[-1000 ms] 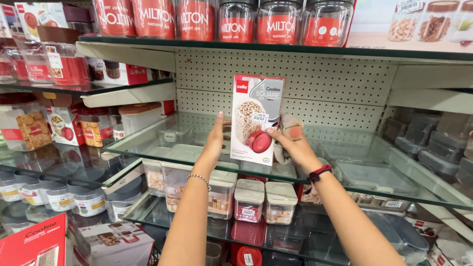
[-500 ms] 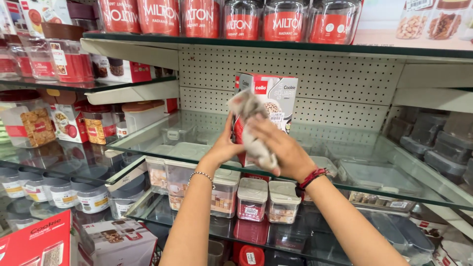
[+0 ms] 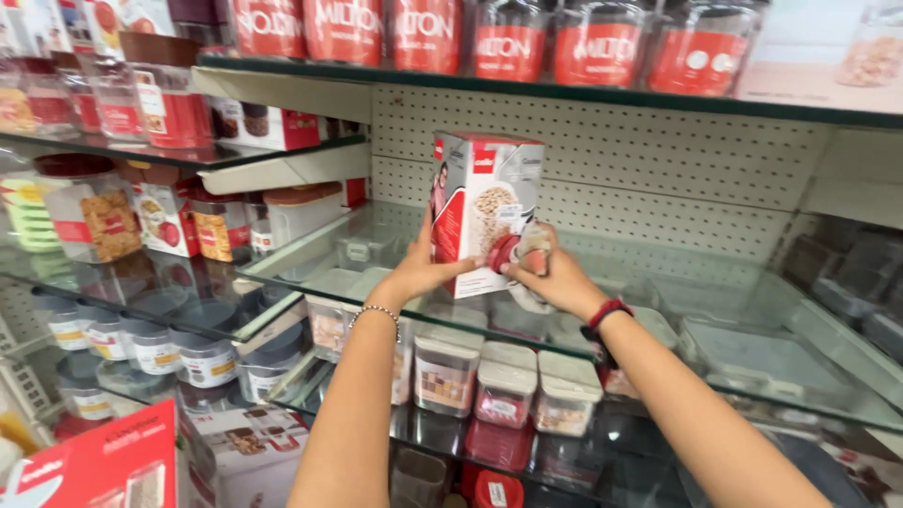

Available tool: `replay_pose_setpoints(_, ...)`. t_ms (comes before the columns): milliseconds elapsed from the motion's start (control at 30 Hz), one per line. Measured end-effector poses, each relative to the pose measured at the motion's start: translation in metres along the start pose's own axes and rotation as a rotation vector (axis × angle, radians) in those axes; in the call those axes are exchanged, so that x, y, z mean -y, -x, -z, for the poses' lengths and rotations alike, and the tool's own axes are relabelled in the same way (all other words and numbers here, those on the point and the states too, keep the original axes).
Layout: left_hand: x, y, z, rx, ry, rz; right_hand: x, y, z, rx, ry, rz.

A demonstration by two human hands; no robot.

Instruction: Organizing and cleaning product boxes and shelves in a convenience store.

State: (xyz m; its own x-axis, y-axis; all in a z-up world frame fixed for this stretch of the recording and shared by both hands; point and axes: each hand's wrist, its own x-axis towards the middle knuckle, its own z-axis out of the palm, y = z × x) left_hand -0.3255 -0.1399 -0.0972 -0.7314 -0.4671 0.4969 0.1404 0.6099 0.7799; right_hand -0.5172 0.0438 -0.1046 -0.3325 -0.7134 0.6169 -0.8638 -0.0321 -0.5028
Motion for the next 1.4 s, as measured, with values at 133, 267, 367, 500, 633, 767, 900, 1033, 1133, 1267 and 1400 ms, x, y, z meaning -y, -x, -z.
replay_pose_setpoints(133,0.068,-0.043,0.039,-0.051,-0.17,0.036,-0.011,-0.074,-0.056,0.025,0.121,-0.009)
replay_pose_setpoints(267,0.154,-0.099,0.067,-0.199,-0.38,0.126,0.004,-0.136,-0.116,0.203,0.439,-0.191)
replay_pose_setpoints(367,0.159,-0.121,0.084,-0.324,-0.443,0.259,-0.001,-0.177,-0.149,0.286,0.596,-0.252)
replay_pose_setpoints(500,0.194,-0.168,0.103,-0.508,-0.617,0.457,-0.029,-0.22,-0.174,0.368,0.647,-0.214)
replay_pose_setpoints(633,0.179,-0.181,0.112,-0.518,-0.78,0.478,0.001,-0.214,-0.164,0.413,0.652,-0.166)
replay_pose_setpoints(767,0.205,-0.203,0.114,-0.463,-0.953,0.402,-0.017,-0.229,-0.172,0.317,0.732,0.135)
replay_pose_setpoints(900,0.175,-0.177,0.111,-0.292,-1.148,0.202,-0.039,-0.241,-0.202,0.219,0.954,0.305)
replay_pose_setpoints(1033,0.178,-0.166,0.107,-0.15,-1.078,0.219,-0.001,-0.23,-0.21,0.178,1.179,0.339)
replay_pose_setpoints(1133,0.174,-0.165,0.107,-0.089,-0.968,0.277,-0.003,-0.239,-0.224,0.18,1.365,0.309)
replay_pose_setpoints(1267,0.18,-0.173,0.109,-0.006,-1.021,0.311,-0.014,-0.248,-0.231,0.178,1.422,0.275)
replay_pose_setpoints(1400,0.181,-0.176,0.108,0.035,-1.072,0.324,-0.022,-0.252,-0.229,0.192,1.393,0.253)
